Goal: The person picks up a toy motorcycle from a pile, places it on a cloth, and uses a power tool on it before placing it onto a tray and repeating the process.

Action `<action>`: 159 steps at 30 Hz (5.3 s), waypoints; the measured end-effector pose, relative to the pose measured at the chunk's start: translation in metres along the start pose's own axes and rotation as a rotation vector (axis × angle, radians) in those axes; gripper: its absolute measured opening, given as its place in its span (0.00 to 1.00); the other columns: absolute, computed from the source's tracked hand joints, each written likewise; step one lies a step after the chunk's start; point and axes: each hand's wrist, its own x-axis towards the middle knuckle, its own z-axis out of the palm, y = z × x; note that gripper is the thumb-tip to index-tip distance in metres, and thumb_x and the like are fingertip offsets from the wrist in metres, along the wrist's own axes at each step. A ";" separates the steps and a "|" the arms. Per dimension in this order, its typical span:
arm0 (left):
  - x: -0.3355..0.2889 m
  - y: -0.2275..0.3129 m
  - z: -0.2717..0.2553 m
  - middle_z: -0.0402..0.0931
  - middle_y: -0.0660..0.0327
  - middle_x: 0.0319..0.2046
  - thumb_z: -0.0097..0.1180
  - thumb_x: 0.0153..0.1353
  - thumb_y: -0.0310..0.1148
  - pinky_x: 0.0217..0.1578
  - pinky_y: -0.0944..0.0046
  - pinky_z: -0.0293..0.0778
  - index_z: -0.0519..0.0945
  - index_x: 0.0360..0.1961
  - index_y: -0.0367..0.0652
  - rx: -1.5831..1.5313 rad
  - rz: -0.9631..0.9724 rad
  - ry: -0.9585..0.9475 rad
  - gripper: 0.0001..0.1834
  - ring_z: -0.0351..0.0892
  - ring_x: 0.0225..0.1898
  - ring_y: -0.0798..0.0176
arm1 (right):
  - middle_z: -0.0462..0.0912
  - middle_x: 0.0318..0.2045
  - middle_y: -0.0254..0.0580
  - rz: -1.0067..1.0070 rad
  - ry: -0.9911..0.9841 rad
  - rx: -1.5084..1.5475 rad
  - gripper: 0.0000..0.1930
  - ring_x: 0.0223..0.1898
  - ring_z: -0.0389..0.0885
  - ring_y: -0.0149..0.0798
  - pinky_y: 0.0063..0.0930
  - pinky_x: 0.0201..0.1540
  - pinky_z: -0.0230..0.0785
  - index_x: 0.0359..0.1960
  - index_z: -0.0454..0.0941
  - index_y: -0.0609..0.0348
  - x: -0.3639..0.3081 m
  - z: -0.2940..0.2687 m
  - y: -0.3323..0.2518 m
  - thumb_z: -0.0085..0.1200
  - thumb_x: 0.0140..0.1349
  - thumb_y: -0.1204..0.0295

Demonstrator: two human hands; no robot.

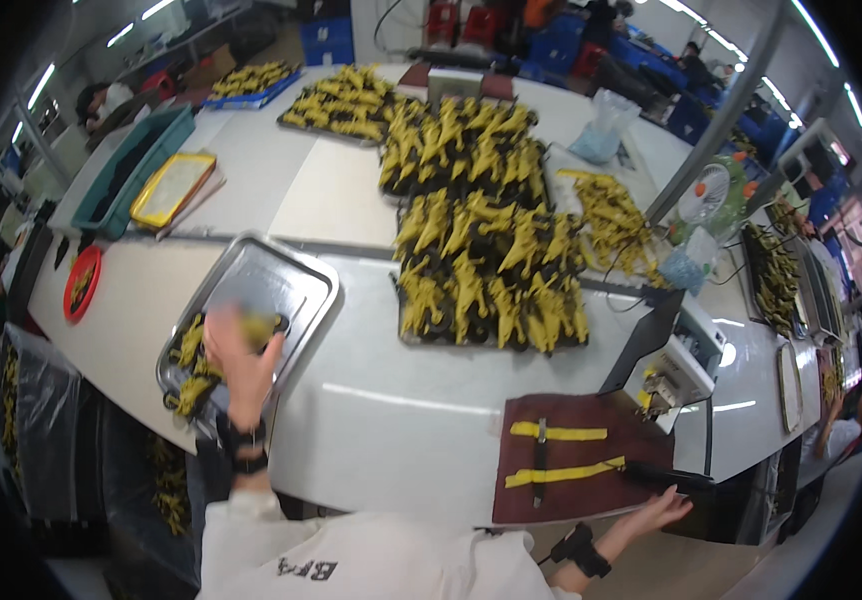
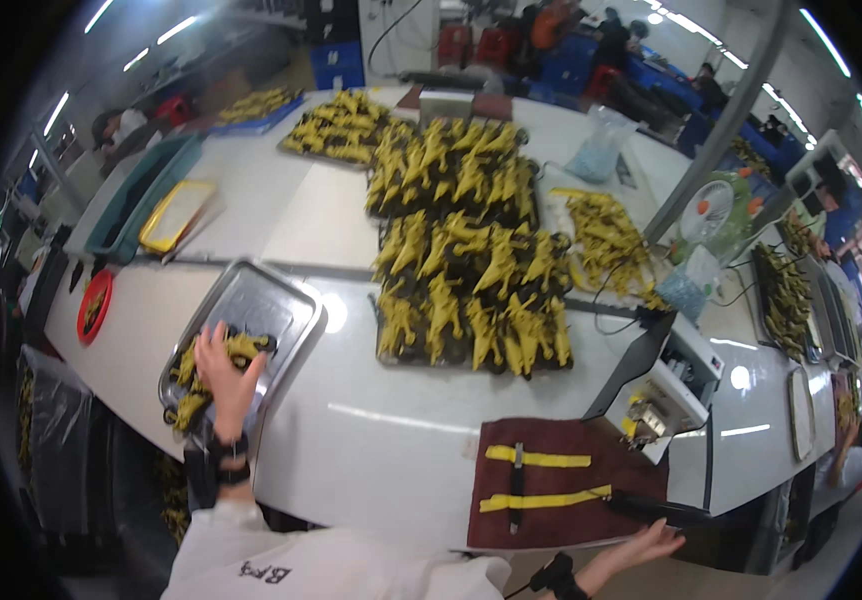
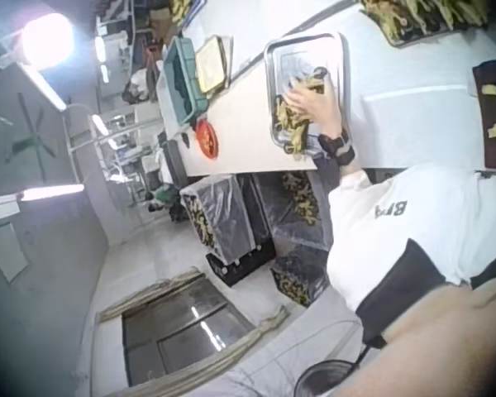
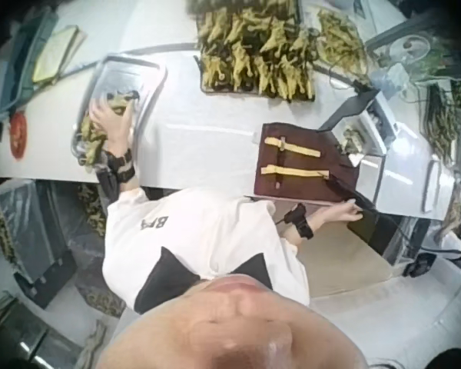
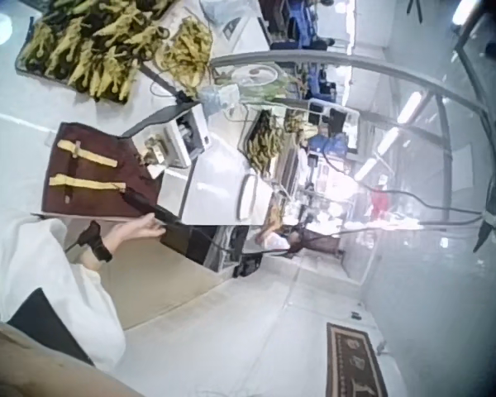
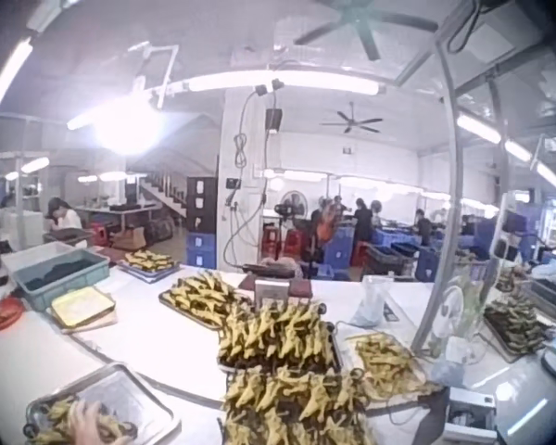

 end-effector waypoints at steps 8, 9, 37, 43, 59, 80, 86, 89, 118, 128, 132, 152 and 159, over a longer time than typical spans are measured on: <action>0.033 0.187 -0.197 0.69 0.48 0.51 0.42 0.68 0.44 0.43 0.54 0.66 0.73 0.49 0.38 -2.107 1.933 -1.080 0.21 0.71 0.48 0.54 | 0.75 0.40 0.53 -0.448 -2.469 1.052 0.15 0.44 0.76 0.40 0.40 0.49 0.66 0.39 0.68 0.64 -0.087 0.075 -0.227 0.44 0.65 0.62; 0.031 0.196 -0.212 0.69 0.48 0.51 0.42 0.68 0.44 0.43 0.54 0.66 0.73 0.49 0.38 -2.066 1.945 -1.063 0.21 0.71 0.48 0.54 | 0.76 0.42 0.53 -0.530 -2.420 1.264 0.12 0.41 0.77 0.47 0.42 0.39 0.67 0.40 0.71 0.61 -0.106 0.088 -0.262 0.48 0.64 0.64; -0.044 -0.072 -0.073 0.67 0.49 0.51 0.62 0.48 0.35 0.58 0.45 0.55 0.68 0.54 0.38 0.032 -0.118 -0.115 0.32 0.60 0.59 0.49 | 0.80 0.29 0.55 0.178 -1.899 0.600 0.09 0.26 0.77 0.37 0.23 0.29 0.68 0.20 0.66 0.60 -0.192 0.074 -0.158 0.56 0.45 0.82; -0.062 -0.151 -0.047 0.68 0.53 0.52 0.57 0.45 0.31 0.57 0.47 0.53 0.72 0.53 0.43 0.093 -0.198 -0.248 0.29 0.58 0.62 0.51 | 0.80 0.27 0.46 0.232 -2.047 0.302 0.06 0.29 0.77 0.33 0.22 0.34 0.67 0.26 0.70 0.62 -0.202 0.054 -0.128 0.55 0.50 0.84; -0.014 -0.182 -0.022 0.53 0.49 0.64 0.44 0.37 0.18 0.65 0.45 0.39 0.63 0.63 0.48 -0.003 -0.115 -0.281 0.43 0.47 0.67 0.46 | 0.79 0.32 0.46 -0.455 -2.015 -0.061 0.18 0.35 0.80 0.42 0.29 0.38 0.72 0.40 0.75 0.64 -0.256 0.134 -0.158 0.63 0.46 0.77; 0.043 -0.202 0.011 0.74 0.55 0.47 0.44 0.40 0.15 0.63 0.51 0.56 0.76 0.39 0.40 -0.491 0.082 -0.388 0.22 0.62 0.59 0.44 | 0.66 0.57 0.53 -1.352 -1.834 -0.135 0.43 0.64 0.56 0.57 0.70 0.58 0.47 0.67 0.54 0.45 -0.542 0.295 -0.110 0.63 0.48 0.58; 0.044 -0.201 0.016 0.74 0.54 0.46 0.39 0.37 0.10 0.63 0.52 0.57 0.76 0.33 0.39 -0.541 0.156 -0.422 0.21 0.65 0.57 0.45 | 0.67 0.57 0.54 -1.334 -1.804 -0.115 0.42 0.63 0.58 0.58 0.70 0.58 0.48 0.66 0.55 0.49 -0.582 0.312 -0.111 0.61 0.50 0.55; 0.045 -0.196 0.014 0.67 0.50 0.53 0.42 0.39 0.14 0.58 0.52 0.60 0.76 0.37 0.40 -0.573 0.080 -0.336 0.22 0.65 0.56 0.45 | 0.67 0.57 0.54 -1.347 -1.838 0.003 0.41 0.63 0.59 0.57 0.65 0.57 0.51 0.65 0.57 0.51 -0.594 0.320 -0.114 0.59 0.52 0.49; -0.006 -0.207 -0.020 0.52 0.44 0.64 0.70 0.38 0.49 0.64 0.45 0.43 0.58 0.64 0.43 -0.149 -0.175 -0.307 0.53 0.49 0.66 0.41 | 0.69 0.55 0.54 -1.053 -2.255 -0.013 0.26 0.55 0.68 0.54 0.41 0.57 0.65 0.56 0.70 0.54 -0.597 0.387 -0.125 0.59 0.54 0.66; 0.022 -0.164 -0.003 0.52 0.43 0.65 0.64 0.40 0.63 0.61 0.32 0.42 0.59 0.64 0.45 0.130 -0.155 -0.394 0.54 0.49 0.66 0.39 | 0.70 0.53 0.54 -0.704 -2.269 0.272 0.25 0.55 0.68 0.54 0.39 0.57 0.62 0.54 0.69 0.62 -0.401 0.226 -0.186 0.60 0.53 0.73; 0.021 -0.173 0.015 0.53 0.47 0.65 0.65 0.40 0.61 0.58 0.32 0.48 0.59 0.65 0.48 0.115 -0.120 -0.493 0.53 0.52 0.66 0.48 | 0.73 0.52 0.49 -0.440 -2.141 -0.039 0.26 0.52 0.72 0.50 0.34 0.56 0.64 0.55 0.69 0.62 -0.265 0.150 -0.176 0.58 0.52 0.76; 0.056 0.074 0.004 0.58 0.50 0.63 0.66 0.46 0.42 0.63 0.46 0.44 0.61 0.64 0.43 -0.283 0.381 -0.129 0.44 0.54 0.65 0.46 | 0.63 0.60 0.65 0.099 -0.672 -0.893 0.49 0.59 0.67 0.56 0.38 0.61 0.60 0.69 0.43 0.55 0.016 0.046 -0.034 0.64 0.51 0.63; 0.017 0.300 0.022 0.60 0.49 0.58 0.67 0.39 0.54 0.58 0.46 0.48 0.63 0.60 0.45 -0.695 0.889 -0.465 0.48 0.58 0.59 0.47 | 0.75 0.25 0.43 0.374 -0.632 -0.098 0.28 0.22 0.72 0.34 0.27 0.26 0.68 0.57 0.61 0.63 0.051 0.021 0.005 0.50 0.55 0.64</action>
